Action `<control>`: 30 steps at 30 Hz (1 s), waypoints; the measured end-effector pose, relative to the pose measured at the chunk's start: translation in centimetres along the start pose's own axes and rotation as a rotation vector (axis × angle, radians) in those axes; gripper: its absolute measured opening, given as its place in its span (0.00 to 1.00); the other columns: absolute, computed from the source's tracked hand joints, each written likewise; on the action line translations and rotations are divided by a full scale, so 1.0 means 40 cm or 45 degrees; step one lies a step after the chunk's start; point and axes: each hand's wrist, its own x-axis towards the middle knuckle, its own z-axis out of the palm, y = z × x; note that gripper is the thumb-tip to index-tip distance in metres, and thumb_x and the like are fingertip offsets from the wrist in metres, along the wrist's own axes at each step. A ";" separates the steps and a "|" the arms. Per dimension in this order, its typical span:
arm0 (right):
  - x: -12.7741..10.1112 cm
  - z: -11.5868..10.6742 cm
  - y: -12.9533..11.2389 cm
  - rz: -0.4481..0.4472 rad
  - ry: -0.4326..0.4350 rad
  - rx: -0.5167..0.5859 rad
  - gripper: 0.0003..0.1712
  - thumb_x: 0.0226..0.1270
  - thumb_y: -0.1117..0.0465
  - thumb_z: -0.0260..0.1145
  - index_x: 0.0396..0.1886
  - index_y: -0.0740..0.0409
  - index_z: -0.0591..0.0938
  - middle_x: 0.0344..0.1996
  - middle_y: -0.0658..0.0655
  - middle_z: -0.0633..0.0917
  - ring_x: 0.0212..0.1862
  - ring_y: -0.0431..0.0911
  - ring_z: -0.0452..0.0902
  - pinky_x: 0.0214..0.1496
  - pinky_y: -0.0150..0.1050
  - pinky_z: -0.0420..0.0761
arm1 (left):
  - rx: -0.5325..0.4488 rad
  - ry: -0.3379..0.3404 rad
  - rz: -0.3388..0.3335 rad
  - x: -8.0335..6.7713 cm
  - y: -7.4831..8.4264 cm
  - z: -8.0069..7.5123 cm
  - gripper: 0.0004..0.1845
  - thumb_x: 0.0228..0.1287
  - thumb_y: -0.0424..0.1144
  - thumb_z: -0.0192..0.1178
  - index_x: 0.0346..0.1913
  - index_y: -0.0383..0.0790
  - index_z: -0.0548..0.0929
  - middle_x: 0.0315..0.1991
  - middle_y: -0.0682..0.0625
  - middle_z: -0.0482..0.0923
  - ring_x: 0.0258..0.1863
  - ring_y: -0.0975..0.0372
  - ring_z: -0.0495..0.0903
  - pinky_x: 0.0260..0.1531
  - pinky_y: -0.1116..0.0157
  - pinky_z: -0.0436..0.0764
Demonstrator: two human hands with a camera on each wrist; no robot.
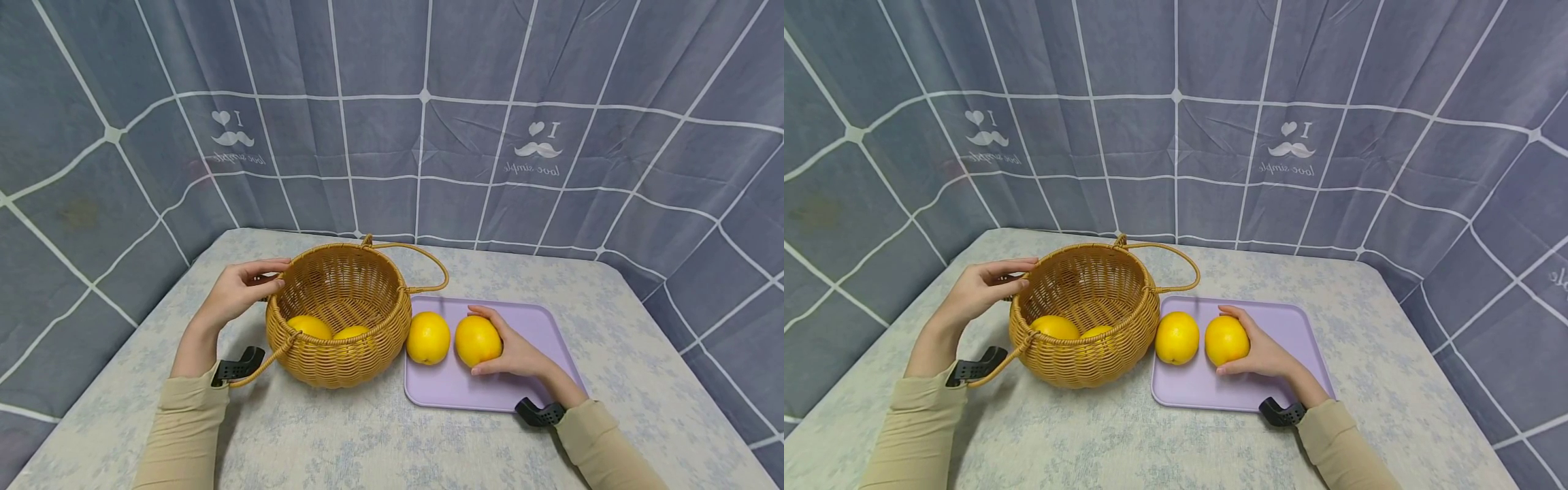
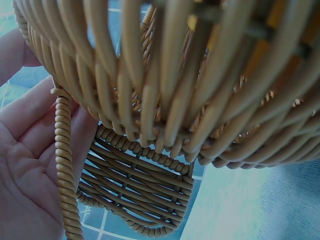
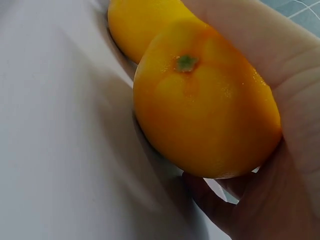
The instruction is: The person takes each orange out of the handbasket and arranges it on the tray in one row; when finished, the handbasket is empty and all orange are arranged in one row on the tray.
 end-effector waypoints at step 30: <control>-0.001 -0.017 -0.020 -0.008 0.029 -0.019 0.56 0.42 0.56 0.80 0.70 0.47 0.59 0.65 0.60 0.65 0.59 0.51 0.65 0.57 0.55 0.67 | -0.005 -0.001 -0.002 0.000 0.001 -0.001 0.18 0.64 0.36 0.61 0.54 0.31 0.79 0.59 0.39 0.73 0.43 0.66 0.78 0.33 0.72 0.79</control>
